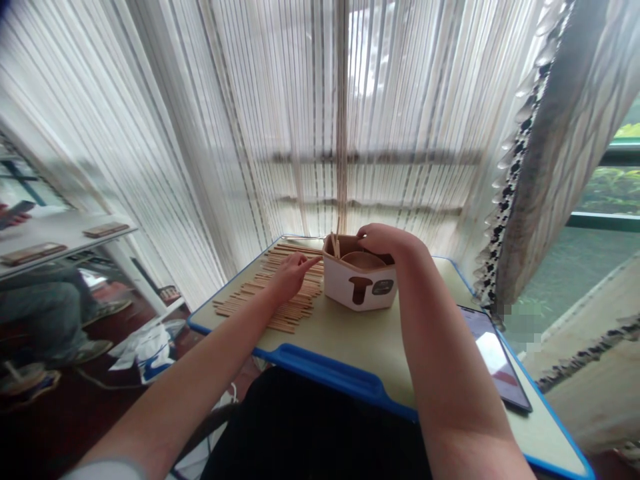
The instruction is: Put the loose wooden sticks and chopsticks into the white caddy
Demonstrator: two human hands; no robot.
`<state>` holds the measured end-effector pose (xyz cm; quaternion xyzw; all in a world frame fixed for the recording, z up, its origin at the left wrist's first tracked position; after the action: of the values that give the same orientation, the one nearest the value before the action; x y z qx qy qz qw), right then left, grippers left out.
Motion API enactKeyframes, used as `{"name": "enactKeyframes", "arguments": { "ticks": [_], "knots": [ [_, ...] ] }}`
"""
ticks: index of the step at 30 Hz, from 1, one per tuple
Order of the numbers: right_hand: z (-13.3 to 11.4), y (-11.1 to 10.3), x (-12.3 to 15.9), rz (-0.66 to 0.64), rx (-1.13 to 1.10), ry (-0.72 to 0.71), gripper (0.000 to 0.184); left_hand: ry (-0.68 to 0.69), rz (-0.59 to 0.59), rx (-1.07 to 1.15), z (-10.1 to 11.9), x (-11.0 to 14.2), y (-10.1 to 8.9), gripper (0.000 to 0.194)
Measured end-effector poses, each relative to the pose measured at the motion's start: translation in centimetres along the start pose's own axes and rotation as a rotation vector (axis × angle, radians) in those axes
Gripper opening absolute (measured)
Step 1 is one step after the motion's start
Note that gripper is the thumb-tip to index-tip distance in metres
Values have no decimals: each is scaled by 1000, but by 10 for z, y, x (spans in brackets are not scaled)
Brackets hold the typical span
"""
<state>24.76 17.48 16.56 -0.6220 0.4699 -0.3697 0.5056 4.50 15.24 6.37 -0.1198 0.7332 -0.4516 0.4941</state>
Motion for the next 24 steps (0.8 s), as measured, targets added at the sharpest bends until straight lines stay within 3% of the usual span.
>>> {"name": "enactKeyframes", "arguments": {
  "ticks": [7,12,15,19,24],
  "knots": [
    [1,2,1,-21,-13,-10,27,-48,181,-7,-2,4,-18,35],
    [5,4,-3,-20,-38,-24,28,-132,462,142,-17,10,-29,12],
    [6,5,-3,-35,-53,-16,28,-259,587,314,-30,14,-32,8],
    [5,5,0,-49,-61,-21,28,-482,628,530,-44,16,-29,11],
    [6,3,-4,-14,-53,-21,31,-579,577,819,-52,12,-19,6]
  ]
}}
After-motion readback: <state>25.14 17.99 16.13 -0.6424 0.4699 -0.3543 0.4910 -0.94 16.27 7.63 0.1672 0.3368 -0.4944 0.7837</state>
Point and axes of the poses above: each hand's wrist, its own x-axis away from the middle knuckle, its own y-axis out of the palm, z = x × y, the point moved 6 cm from there along -x, towards the middle knuckle, and after that the axes turned 5 degrees about -x, right-handed, at the moved point
